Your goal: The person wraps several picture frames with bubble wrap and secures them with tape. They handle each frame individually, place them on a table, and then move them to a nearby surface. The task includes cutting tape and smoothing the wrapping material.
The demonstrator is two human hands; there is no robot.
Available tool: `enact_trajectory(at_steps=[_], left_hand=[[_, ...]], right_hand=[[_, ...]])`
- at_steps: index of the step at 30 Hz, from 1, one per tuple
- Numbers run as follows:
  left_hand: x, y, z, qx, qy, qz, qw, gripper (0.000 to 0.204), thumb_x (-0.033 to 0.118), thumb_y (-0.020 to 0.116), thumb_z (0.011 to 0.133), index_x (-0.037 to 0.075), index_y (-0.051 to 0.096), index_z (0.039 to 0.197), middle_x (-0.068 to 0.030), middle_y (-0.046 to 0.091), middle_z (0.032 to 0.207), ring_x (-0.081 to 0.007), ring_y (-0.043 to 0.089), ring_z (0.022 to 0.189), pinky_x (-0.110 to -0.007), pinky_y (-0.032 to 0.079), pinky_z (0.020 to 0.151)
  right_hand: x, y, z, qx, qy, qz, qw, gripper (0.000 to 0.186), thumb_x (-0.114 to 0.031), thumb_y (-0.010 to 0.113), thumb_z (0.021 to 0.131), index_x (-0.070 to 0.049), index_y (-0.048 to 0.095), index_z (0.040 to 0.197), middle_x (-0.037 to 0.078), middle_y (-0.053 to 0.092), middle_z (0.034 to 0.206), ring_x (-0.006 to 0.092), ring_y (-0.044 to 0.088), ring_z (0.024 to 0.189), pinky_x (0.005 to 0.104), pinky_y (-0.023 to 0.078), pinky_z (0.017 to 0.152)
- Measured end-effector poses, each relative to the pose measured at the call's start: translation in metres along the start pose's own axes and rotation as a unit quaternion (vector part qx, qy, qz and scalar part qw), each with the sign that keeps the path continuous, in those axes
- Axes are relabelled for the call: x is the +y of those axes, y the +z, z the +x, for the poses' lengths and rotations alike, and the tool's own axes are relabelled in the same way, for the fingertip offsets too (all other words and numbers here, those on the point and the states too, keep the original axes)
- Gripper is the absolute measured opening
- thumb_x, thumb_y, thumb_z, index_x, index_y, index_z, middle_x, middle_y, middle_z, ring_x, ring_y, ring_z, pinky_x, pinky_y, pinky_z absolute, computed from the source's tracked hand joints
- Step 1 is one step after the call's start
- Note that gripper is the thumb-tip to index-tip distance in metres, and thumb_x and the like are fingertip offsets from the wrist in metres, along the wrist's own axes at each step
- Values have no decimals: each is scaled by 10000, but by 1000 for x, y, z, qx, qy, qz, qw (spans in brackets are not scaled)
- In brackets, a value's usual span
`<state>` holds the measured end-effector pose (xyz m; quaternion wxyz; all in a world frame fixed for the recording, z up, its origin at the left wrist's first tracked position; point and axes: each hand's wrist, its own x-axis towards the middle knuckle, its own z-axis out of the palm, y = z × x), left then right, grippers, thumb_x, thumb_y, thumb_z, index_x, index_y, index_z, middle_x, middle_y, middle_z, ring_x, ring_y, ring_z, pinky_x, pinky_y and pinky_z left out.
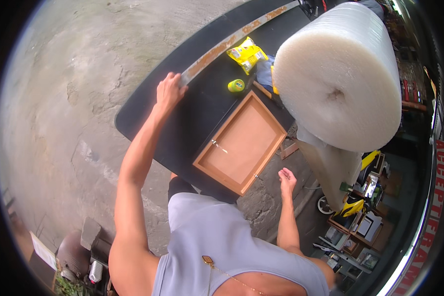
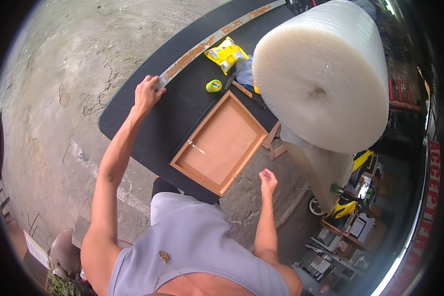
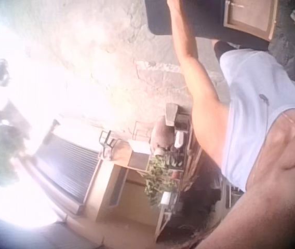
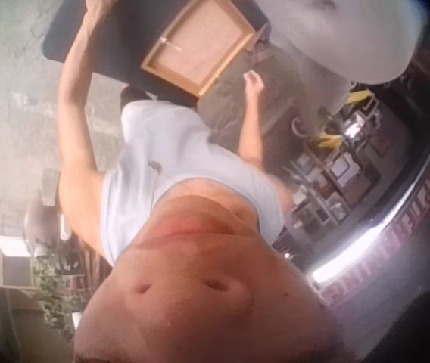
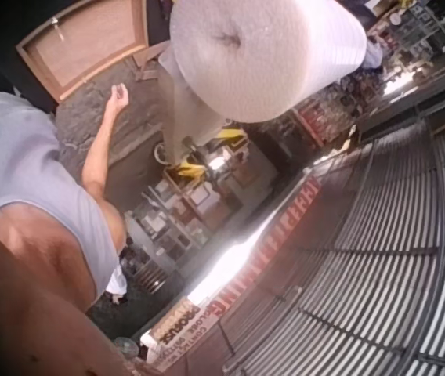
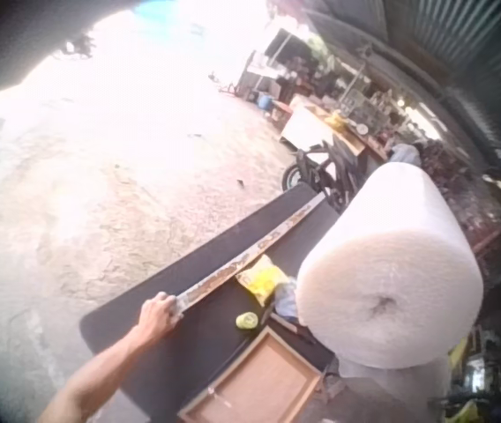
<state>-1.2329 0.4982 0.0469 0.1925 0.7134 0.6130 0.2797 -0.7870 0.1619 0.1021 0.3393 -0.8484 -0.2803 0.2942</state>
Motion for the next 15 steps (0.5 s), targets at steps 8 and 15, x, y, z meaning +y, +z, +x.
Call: enact_trajectory(at_steps=[8, 15], left_hand=[[30, 52, 109, -3, 24, 9, 1000, 307, 243, 730, 647, 32, 629, 846, -140, 544, 913, -341, 603, 772, -416, 504, 677], [57, 78, 117, 18, 14, -28, 999, 493, 325, 680, 720, 76, 532, 1119, -141, 512, 1063, -315, 570, 911, -401, 480, 748]], right_hand=[[-16, 37, -50, -13, 121, 123, 985, 403, -317, 548, 874, -15, 521, 1140, 80, 601, 1006, 131, 590, 814, 241, 475, 638], [-34, 84, -86, -110, 171, 173, 964, 499, -374, 540, 867, -95, 408, 1259, 41, 556, 1095, 146, 538, 964, 313, 457, 723]])
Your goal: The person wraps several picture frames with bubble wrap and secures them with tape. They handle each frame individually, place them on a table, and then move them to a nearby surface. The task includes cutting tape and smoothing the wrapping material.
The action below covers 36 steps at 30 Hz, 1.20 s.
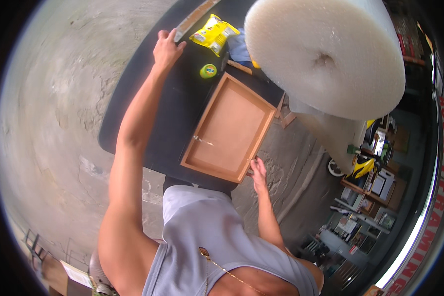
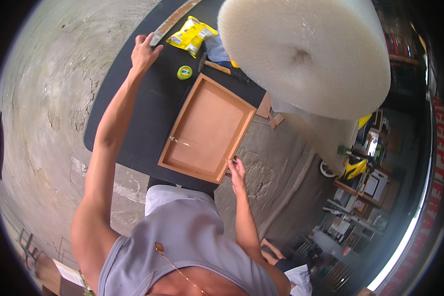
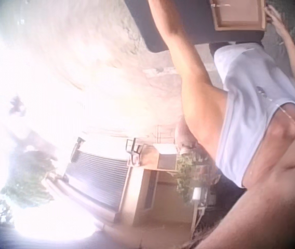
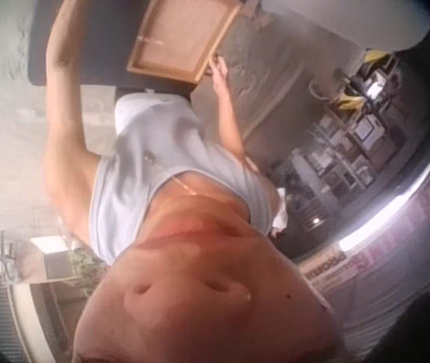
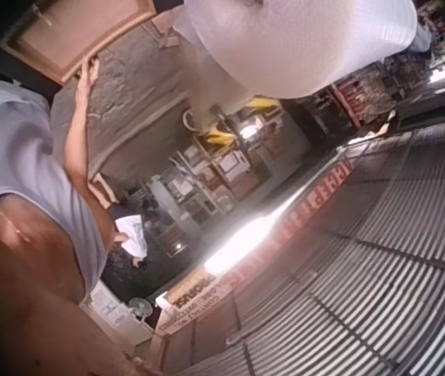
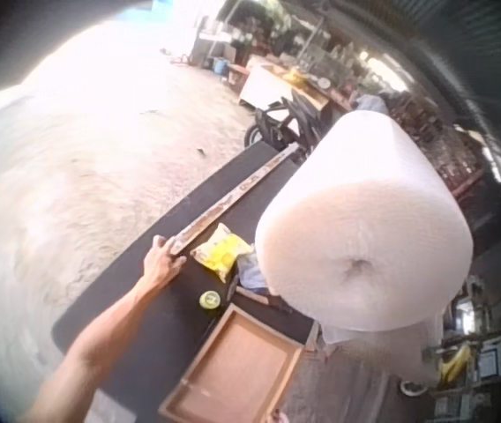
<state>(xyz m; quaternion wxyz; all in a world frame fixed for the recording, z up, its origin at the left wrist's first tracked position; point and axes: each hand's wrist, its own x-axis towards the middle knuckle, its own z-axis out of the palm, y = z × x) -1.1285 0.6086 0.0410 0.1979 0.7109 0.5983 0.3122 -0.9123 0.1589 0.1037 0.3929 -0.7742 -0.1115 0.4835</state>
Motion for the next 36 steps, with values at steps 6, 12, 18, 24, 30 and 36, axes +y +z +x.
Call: enact_trajectory(at_steps=[6, 12, 18, 24, 30, 36], left_hand=[[56, -45, -175, -195, -133, -217, 947, 616, 393, 667, 737, -51, 507, 1133, -218, 578, 980, -313, 576, 880, -391, 458, 788], [69, -46, -234, -239, -76, -110, 962, 502, 263, 607, 789, -62, 497, 1155, -223, 524, 1083, -349, 504, 997, -402, 402, 873], [87, -27, -214, -217, -54, -109, 969, 461, 260, 605, 787, -48, 539, 1125, -181, 549, 990, -318, 538, 930, -368, 436, 808], [98, -4, -213, -234, -30, -105, 966, 473, 255, 608, 781, -51, 534, 1134, -200, 554, 978, -328, 553, 903, -374, 447, 790], [103, 13, -208, -197, -43, -128, 971, 499, 298, 609, 795, -57, 530, 1137, -202, 560, 987, -316, 566, 896, -357, 451, 782], [99, 21, -185, -221, -77, -155, 960, 533, 344, 606, 793, -61, 531, 1130, -216, 545, 1067, -345, 516, 1007, -391, 414, 869]], right_hand=[[17, 7, -20, 31, 8, 42, 999, 448, -283, 564, 869, -27, 447, 1217, 63, 532, 1127, 146, 499, 1025, 296, 420, 836], [3, 8, 20, 29, -42, 14, 999, 350, -318, 584, 852, 8, 560, 976, 36, 570, 879, 99, 509, 823, 251, 414, 725], [0, 9, 29, 76, -65, 31, 994, 298, -302, 591, 849, -7, 575, 813, 12, 530, 739, 83, 463, 705, 241, 387, 654], [11, -22, 50, 60, -47, 25, 997, 257, -267, 568, 863, -12, 590, 872, 9, 562, 796, 75, 488, 746, 234, 383, 671], [-16, -41, 86, 75, -89, -64, 991, 288, -283, 560, 867, 2, 593, 840, 10, 552, 776, 78, 490, 744, 236, 388, 676], [-41, -29, 98, 68, -107, -34, 991, 272, -283, 557, 870, -18, 588, 814, -9, 505, 746, 74, 451, 721, 232, 366, 662]])
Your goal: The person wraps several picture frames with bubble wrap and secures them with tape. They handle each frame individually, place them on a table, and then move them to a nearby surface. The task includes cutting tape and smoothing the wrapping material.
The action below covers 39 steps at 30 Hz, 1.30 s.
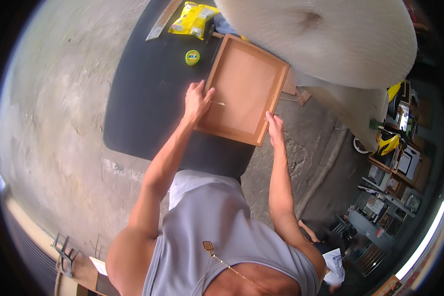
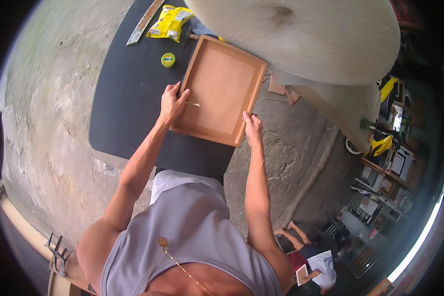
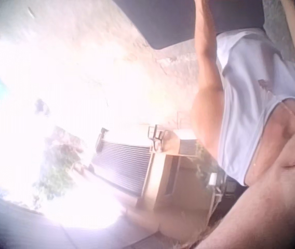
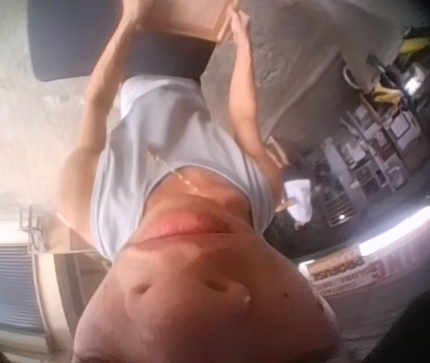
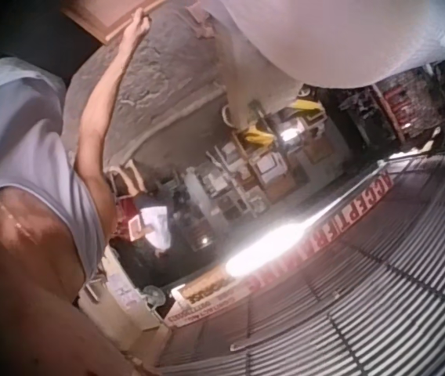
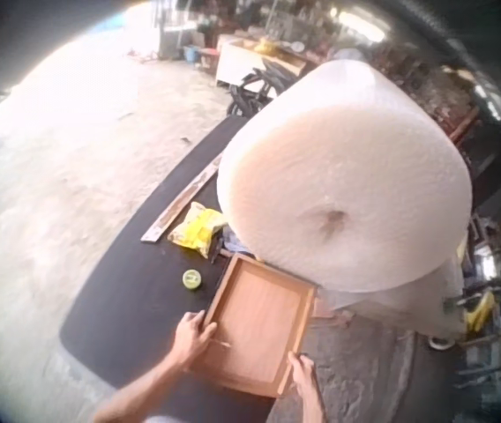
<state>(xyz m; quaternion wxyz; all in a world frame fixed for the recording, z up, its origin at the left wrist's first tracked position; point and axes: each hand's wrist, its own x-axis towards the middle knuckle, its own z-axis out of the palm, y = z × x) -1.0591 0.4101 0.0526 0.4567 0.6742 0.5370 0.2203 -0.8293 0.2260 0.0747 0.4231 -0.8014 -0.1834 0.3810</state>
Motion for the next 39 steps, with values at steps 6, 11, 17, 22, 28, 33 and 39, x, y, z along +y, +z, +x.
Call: enact_trajectory(at_steps=[6, 11, 17, 22, 28, 33, 39], left_hand=[[-4, -16, 15, 1, -20, -67, 998, 486, 348, 649, 774, -14, 574, 1089, -164, 577, 989, -241, 596, 848, -337, 480, 745], [2, -36, 59, 165, -6, -39, 985, 548, 288, 767, 626, 43, 537, 1059, -138, 570, 926, -264, 587, 790, -368, 480, 713], [-2, -32, 141, 129, 128, 93, 979, 508, 243, 762, 593, 92, 565, 1036, -169, 589, 934, -350, 570, 862, -410, 464, 751], [8, -22, 172, 139, 155, 127, 970, 498, 239, 761, 587, 80, 566, 1017, -164, 600, 957, -347, 565, 912, -421, 459, 764], [12, -32, 181, 105, 145, 113, 977, 547, 246, 763, 585, 82, 555, 1064, -182, 610, 983, -335, 579, 919, -400, 460, 792], [5, -30, 186, 144, 155, 122, 970, 577, 215, 756, 593, 66, 520, 1097, -183, 605, 981, -344, 573, 920, -411, 454, 791], [-4, -35, 190, 91, 142, 22, 985, 714, 203, 754, 605, 70, 447, 1235, -168, 612, 1027, -273, 616, 908, -341, 474, 805]], right_hand=[[-4, 2, 2, -22, 31, 73, 997, 345, -312, 576, 857, 25, 590, 926, 47, 566, 876, 110, 495, 821, 261, 393, 748], [-16, 5, -6, -15, 19, 108, 994, 395, -306, 585, 855, 41, 565, 1041, 52, 583, 949, 116, 508, 883, 260, 389, 802], [-11, 8, -5, -10, 25, 126, 992, 363, -306, 592, 850, 32, 577, 984, 44, 575, 896, 116, 506, 845, 260, 392, 770], [-8, 4, -7, -21, 33, 80, 996, 330, -246, 574, 853, 35, 582, 1026, 37, 579, 921, 109, 505, 850, 255, 390, 780], [-7, 3, -5, -17, 26, 52, 998, 285, -240, 587, 839, 25, 595, 941, 36, 569, 855, 105, 499, 815, 245, 390, 745], [-11, 10, -8, -3, 6, 84, 996, 264, -245, 585, 842, 16, 589, 877, 22, 549, 807, 96, 488, 784, 241, 387, 712], [1, 6, 2, -15, -13, 18, 1000, 296, -282, 585, 843, 14, 595, 857, 22, 548, 780, 92, 486, 752, 244, 390, 693]])
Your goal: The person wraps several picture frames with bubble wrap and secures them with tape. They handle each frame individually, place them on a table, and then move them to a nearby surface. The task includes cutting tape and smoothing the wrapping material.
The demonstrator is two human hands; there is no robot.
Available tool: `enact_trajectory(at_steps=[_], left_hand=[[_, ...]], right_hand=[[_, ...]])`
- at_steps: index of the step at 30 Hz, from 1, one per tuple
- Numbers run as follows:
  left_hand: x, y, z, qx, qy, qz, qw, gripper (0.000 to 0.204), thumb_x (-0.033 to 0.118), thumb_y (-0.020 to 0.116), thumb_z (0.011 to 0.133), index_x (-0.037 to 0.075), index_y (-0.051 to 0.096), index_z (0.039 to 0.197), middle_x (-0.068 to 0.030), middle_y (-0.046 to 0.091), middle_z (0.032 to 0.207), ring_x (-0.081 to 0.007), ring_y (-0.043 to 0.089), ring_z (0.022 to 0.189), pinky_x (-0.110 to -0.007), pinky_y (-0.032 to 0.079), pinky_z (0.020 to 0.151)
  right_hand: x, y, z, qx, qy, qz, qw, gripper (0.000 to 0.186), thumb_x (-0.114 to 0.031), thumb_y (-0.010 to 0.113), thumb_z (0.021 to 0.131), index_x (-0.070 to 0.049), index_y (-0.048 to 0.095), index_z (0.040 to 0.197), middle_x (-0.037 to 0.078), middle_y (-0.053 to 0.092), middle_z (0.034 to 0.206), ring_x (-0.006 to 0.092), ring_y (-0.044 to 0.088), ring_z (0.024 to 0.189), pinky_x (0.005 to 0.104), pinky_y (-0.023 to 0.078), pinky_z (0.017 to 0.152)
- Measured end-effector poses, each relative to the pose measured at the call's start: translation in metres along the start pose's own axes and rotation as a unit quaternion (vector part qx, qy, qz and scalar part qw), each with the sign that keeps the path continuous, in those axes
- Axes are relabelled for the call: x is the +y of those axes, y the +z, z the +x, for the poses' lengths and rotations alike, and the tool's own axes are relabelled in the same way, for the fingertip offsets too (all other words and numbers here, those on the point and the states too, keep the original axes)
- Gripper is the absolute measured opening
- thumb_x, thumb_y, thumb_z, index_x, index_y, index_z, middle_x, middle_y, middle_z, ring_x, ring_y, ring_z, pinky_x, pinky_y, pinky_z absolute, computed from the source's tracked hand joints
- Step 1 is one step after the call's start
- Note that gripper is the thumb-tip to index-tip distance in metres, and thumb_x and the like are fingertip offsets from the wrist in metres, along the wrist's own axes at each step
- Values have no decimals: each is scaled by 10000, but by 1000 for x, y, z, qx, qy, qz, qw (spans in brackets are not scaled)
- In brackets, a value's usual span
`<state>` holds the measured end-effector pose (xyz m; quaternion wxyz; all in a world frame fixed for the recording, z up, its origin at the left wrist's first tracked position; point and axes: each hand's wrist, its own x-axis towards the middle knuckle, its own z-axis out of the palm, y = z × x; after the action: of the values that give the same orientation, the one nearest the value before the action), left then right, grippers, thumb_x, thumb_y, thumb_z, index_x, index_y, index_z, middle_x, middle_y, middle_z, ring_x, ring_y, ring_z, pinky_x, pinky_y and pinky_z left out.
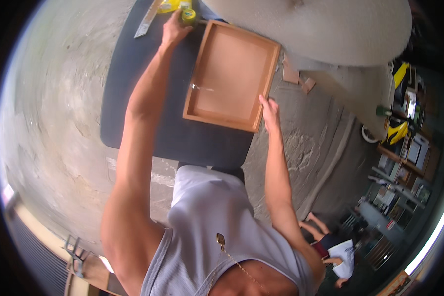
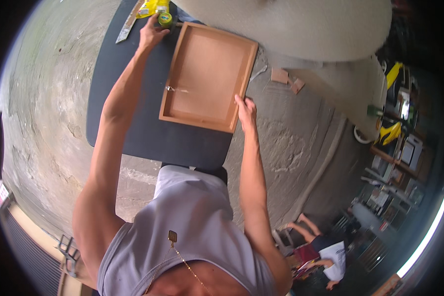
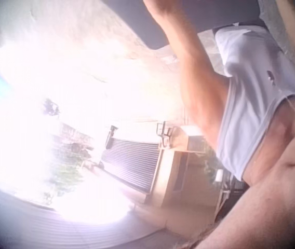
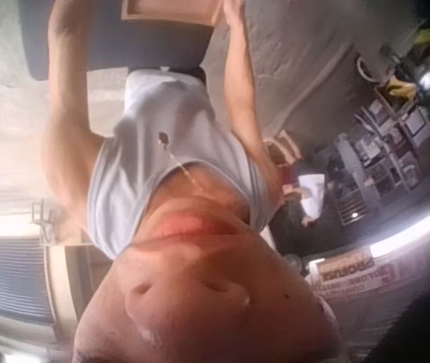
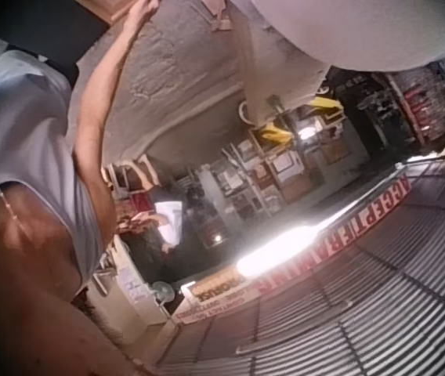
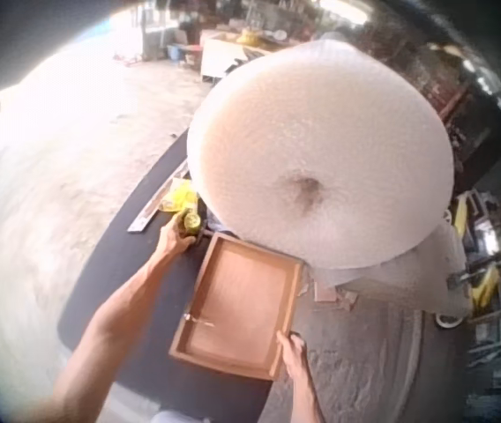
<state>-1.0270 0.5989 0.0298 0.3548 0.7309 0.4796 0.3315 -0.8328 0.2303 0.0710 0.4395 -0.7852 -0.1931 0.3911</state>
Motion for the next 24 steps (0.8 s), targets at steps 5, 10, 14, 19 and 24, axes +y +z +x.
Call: enact_trajectory(at_steps=[5, 10, 14, 19, 24], left_hand=[[-4, -31, -83, 8, -97, -6, 995, 687, 381, 726, 701, 84, 446, 1254, -136, 590, 1107, -211, 608, 942, -304, 474, 805], [3, -85, -280, 84, -223, -216, 947, 398, 243, 599, 853, 8, 508, 1161, -68, 572, 1029, -138, 565, 890, -248, 442, 760], [53, -84, -419, 194, -294, 137, 926, 459, 351, 571, 841, 13, 530, 1149, -132, 554, 1126, -251, 533, 1018, -332, 400, 881], [-14, -24, -650, -72, -515, 303, 799, 721, 499, 507, 815, -73, 397, 1241, -240, 454, 1249, -328, 449, 1158, -413, 358, 949], [81, 187, -697, -581, -172, 168, 778, 333, 209, 529, 823, 54, 578, 1113, -138, 576, 1123, -287, 521, 1070, -367, 406, 915]], right_hand=[[16, -3, -1, 13, -21, -8, 1000, 333, -309, 585, 834, 22, 609, 858, 62, 579, 778, 132, 526, 756, 274, 408, 689], [7, -8, -13, -26, -103, 20, 994, 410, -392, 558, 834, 12, 620, 875, 111, 605, 777, 191, 575, 751, 320, 433, 678], [59, -48, -17, -161, -37, 36, 986, 555, -504, 495, 842, 6, 588, 1041, 169, 630, 948, 251, 589, 926, 339, 448, 777], [181, -157, -119, -254, -85, -8, 963, 650, -472, 558, 808, 53, 486, 1186, 223, 529, 1174, 271, 510, 1115, 328, 399, 919], [342, -368, -215, -169, 145, -25, 974, 507, -360, 595, 812, 1, 535, 1162, 143, 562, 1149, 219, 546, 1022, 316, 427, 837]])
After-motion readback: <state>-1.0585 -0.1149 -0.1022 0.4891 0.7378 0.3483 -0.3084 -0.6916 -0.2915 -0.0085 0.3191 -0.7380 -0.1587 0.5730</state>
